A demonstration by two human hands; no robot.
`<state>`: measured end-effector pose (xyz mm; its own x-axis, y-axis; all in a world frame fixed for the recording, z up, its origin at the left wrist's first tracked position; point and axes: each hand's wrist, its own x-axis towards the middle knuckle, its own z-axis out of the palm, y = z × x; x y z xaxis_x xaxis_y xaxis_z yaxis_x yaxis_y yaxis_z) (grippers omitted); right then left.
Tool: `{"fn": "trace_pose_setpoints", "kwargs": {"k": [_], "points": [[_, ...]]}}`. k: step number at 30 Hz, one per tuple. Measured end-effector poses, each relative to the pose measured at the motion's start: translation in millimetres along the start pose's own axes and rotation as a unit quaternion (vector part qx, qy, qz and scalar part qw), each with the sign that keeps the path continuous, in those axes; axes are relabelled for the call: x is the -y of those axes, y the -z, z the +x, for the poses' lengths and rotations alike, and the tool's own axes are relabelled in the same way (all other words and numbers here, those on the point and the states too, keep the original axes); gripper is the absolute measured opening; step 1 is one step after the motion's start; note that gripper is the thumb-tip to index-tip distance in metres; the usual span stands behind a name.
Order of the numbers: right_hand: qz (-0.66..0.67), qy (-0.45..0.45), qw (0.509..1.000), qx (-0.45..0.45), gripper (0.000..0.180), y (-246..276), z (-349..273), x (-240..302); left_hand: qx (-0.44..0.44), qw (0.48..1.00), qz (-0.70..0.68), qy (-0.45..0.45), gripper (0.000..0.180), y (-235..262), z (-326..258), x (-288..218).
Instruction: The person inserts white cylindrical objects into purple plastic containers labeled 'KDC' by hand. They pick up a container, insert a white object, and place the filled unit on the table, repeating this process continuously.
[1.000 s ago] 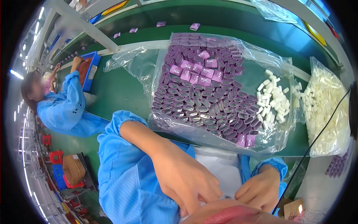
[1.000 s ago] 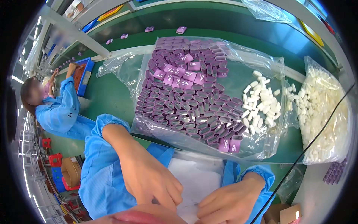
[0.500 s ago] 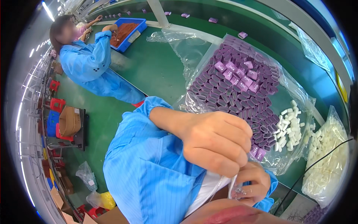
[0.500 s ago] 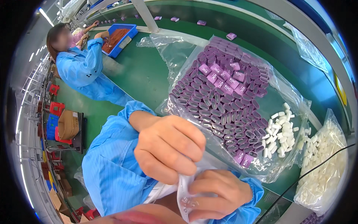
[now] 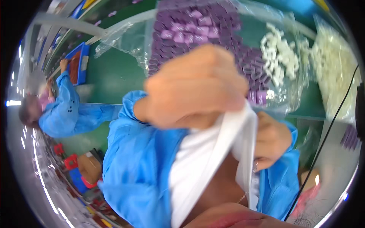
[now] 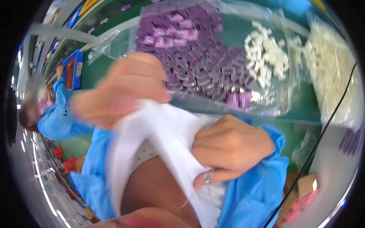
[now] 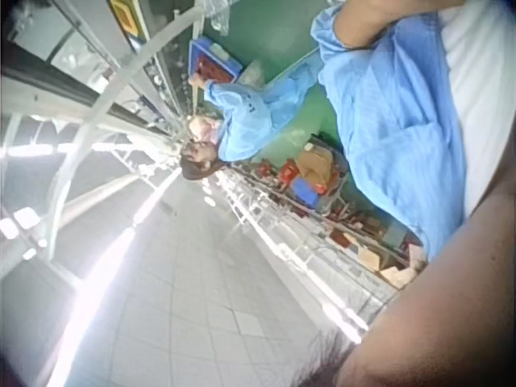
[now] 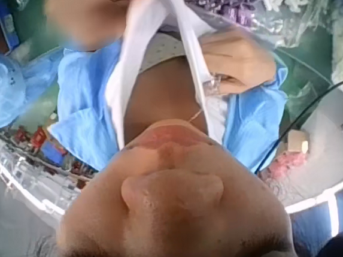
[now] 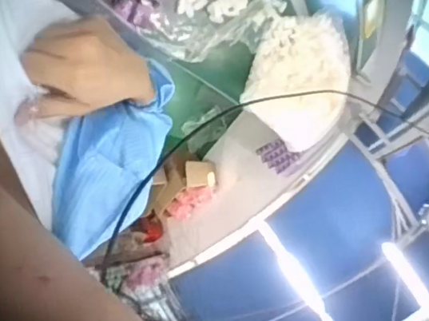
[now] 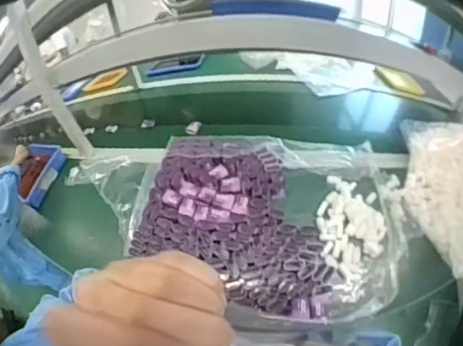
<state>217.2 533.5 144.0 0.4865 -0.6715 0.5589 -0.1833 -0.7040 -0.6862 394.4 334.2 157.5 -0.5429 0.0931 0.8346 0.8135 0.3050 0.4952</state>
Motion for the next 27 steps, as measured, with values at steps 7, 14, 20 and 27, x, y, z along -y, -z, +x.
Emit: {"fn": "trace_pose_setpoints", "kwargs": {"k": [7, 14, 20, 27], "points": [[0.197, 0.222, 0.923, -0.243, 0.017, 4, 0, 30, -0.031, 0.997, -0.068, 0.025, 0.012, -15, 47, -48], [0.307, 0.19, 0.891, -0.276, 0.019, 16, 5, 40, -0.016, 0.997, -0.024, 0.074, 0.017, -14, 71, -34], [0.212, 0.167, 0.876, -0.4, 0.023, 16, -3, 29, 0.183, 0.967, 0.126, 0.125, 0.024, 9, 98, 7], [0.2, -0.011, 0.864, -0.463, 0.021, 21, -33, 18, 0.316, 0.906, 0.218, 0.181, 0.012, -5, 84, 158]]}}
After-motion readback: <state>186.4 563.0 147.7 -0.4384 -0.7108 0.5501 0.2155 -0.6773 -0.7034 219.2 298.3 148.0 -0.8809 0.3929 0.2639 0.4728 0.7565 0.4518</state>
